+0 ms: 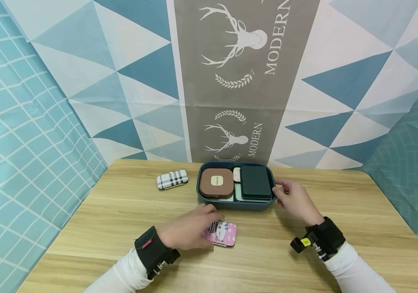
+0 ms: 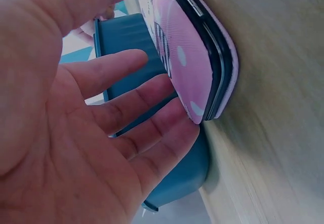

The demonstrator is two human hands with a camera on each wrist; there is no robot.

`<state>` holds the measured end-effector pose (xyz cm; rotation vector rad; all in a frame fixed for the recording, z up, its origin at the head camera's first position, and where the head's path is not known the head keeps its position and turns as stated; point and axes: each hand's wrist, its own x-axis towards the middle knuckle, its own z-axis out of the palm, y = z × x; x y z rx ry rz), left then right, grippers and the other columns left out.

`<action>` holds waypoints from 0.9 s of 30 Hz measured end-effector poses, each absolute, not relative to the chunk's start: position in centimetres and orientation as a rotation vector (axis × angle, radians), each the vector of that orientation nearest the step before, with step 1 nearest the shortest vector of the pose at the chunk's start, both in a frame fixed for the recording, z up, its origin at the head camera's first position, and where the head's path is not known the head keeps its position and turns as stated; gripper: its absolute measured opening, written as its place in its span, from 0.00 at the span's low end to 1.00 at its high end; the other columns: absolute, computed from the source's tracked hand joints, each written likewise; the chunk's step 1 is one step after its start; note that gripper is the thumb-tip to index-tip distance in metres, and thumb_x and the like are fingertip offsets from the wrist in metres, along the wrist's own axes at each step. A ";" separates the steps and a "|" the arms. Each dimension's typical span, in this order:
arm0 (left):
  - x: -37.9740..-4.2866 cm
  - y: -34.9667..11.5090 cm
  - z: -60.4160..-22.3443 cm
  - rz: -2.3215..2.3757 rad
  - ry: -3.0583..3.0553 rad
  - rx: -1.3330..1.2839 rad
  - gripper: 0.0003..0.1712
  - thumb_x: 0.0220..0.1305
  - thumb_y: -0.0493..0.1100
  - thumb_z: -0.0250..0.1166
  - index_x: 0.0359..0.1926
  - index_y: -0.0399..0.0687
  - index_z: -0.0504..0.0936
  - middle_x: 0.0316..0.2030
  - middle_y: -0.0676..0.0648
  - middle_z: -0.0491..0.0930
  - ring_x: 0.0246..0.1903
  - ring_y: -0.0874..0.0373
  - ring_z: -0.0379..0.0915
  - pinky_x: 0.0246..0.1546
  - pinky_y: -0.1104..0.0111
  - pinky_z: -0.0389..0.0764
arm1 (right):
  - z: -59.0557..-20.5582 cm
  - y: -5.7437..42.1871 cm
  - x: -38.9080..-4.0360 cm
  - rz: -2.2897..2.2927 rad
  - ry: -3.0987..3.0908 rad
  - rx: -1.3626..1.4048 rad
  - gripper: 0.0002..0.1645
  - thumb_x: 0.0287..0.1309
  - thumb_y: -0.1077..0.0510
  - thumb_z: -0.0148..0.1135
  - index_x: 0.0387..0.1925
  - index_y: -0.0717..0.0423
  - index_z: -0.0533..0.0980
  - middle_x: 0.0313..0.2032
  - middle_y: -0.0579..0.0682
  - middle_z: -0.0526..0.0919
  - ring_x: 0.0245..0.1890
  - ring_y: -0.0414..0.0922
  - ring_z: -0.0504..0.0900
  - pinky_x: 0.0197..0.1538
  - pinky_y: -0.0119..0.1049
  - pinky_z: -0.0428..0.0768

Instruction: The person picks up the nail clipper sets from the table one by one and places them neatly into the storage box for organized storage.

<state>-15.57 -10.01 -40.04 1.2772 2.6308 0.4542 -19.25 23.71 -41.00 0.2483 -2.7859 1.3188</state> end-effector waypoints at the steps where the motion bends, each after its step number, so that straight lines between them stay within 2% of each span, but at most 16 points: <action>1: -15.6 -10.0 -40.1 0.453 2.630 1.270 0.40 0.49 0.52 0.75 0.63 0.51 0.72 0.51 0.54 0.69 0.47 0.63 0.61 0.48 0.72 0.72 | -41.0 23.7 -19.2 1.320 -2.786 0.246 0.23 0.69 0.57 0.53 0.63 0.59 0.69 0.19 0.51 0.74 0.18 0.47 0.73 0.18 0.35 0.63; 15: -15.9 -10.0 -40.7 0.401 2.658 1.333 0.34 0.53 0.49 0.73 0.61 0.52 0.75 0.48 0.55 0.69 0.46 0.62 0.62 0.47 0.72 0.71 | -40.9 23.7 -19.3 1.303 -2.792 0.241 0.23 0.69 0.57 0.53 0.63 0.59 0.69 0.20 0.51 0.75 0.18 0.47 0.73 0.18 0.35 0.63; 27: -16.1 -10.1 -40.9 0.424 2.647 1.315 0.36 0.50 0.49 0.75 0.61 0.50 0.75 0.48 0.54 0.69 0.46 0.62 0.62 0.47 0.72 0.71 | -41.1 23.8 -19.5 1.292 -2.796 0.252 0.23 0.69 0.56 0.53 0.63 0.58 0.69 0.19 0.51 0.74 0.18 0.48 0.73 0.18 0.35 0.63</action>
